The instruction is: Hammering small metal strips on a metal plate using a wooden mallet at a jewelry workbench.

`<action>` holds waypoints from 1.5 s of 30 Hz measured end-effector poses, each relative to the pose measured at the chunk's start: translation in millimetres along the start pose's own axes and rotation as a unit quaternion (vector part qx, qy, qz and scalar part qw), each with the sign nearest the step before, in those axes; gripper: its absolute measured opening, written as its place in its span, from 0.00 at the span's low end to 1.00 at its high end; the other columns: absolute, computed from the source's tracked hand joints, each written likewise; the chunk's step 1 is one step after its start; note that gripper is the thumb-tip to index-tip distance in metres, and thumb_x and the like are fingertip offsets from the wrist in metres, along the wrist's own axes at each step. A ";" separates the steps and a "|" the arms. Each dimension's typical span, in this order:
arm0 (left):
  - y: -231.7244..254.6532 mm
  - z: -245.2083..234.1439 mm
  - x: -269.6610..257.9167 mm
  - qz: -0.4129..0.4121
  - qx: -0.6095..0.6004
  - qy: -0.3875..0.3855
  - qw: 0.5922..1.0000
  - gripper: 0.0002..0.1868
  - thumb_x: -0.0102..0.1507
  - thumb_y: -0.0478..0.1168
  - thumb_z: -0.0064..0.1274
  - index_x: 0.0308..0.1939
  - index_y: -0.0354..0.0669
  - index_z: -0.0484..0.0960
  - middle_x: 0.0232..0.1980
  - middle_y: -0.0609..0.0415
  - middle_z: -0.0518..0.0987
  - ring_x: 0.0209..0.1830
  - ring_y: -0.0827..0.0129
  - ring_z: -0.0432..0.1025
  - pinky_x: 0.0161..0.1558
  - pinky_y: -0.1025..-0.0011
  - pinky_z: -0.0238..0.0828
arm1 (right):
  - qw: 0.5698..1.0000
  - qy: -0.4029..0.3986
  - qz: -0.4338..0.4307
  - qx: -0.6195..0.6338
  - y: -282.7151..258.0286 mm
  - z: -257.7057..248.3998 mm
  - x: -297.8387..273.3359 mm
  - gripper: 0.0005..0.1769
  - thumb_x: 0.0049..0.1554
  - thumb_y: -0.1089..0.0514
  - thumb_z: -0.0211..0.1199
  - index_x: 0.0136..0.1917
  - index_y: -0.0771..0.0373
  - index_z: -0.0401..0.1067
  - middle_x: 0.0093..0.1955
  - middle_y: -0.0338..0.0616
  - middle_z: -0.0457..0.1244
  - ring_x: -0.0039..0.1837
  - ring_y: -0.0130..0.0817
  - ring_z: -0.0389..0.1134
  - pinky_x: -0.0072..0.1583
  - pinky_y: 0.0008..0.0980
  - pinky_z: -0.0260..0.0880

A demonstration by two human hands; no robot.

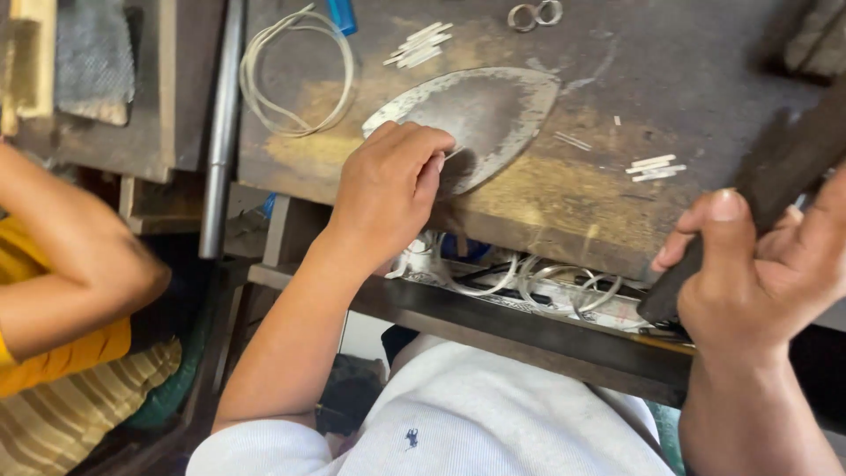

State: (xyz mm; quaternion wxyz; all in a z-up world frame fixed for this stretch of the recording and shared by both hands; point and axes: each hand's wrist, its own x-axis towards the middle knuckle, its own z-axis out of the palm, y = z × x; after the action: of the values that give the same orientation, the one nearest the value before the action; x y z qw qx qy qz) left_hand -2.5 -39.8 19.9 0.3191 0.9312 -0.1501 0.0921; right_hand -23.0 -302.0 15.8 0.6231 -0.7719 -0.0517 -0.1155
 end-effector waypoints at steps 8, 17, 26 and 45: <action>-24.4 15.5 -30.8 0.026 -0.060 0.190 0.979 0.07 0.57 0.26 0.46 0.38 0.37 0.74 0.34 0.50 0.75 0.33 0.61 0.67 0.40 0.69 0.64 | 0.994 -0.098 -0.008 -0.044 5.7 8.6 -8.4 0.18 0.67 0.71 0.39 0.66 0.67 0.38 0.34 0.62 0.50 0.26 0.42 0.53 0.33 0.35 0.58; -26.1 15.1 -28.8 0.074 -0.028 0.152 0.985 0.06 0.57 0.29 0.48 0.39 0.35 0.73 0.42 0.45 0.68 0.39 0.55 0.60 0.39 0.64 0.62 | 0.987 -0.156 0.021 -0.024 -27.7 38.3 -9.9 0.32 0.49 0.81 0.41 0.66 0.76 0.40 0.31 0.58 0.52 0.25 0.35 0.53 0.30 0.27 0.59; -25.5 12.0 -29.4 0.069 -0.069 0.164 0.982 0.03 0.56 0.31 0.50 0.33 0.38 0.74 0.41 0.47 0.69 0.39 0.57 0.60 0.38 0.66 0.62 | 0.958 -0.230 0.017 -0.169 -42.9 24.1 -32.8 0.21 0.53 0.60 0.41 0.57 0.76 0.48 0.32 0.54 0.55 0.29 0.35 0.61 0.34 0.29 0.62; -27.2 8.6 -26.0 0.009 -0.133 0.227 0.965 0.03 0.57 0.30 0.46 0.32 0.34 0.75 0.39 0.45 0.71 0.38 0.57 0.65 0.39 0.67 0.65 | 0.936 -0.172 -0.022 -0.305 -26.5 28.9 -55.2 0.32 0.53 0.67 0.53 0.68 0.75 0.46 0.36 0.42 0.62 0.29 0.25 0.62 0.33 0.22 0.62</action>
State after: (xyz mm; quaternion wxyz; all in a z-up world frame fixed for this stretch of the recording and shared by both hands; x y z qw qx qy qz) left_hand -17.1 -19.0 -9.2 0.4649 0.8336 -0.0929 0.2833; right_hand -79.1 -264.5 21.9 0.3366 -0.9316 -0.1371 -0.0046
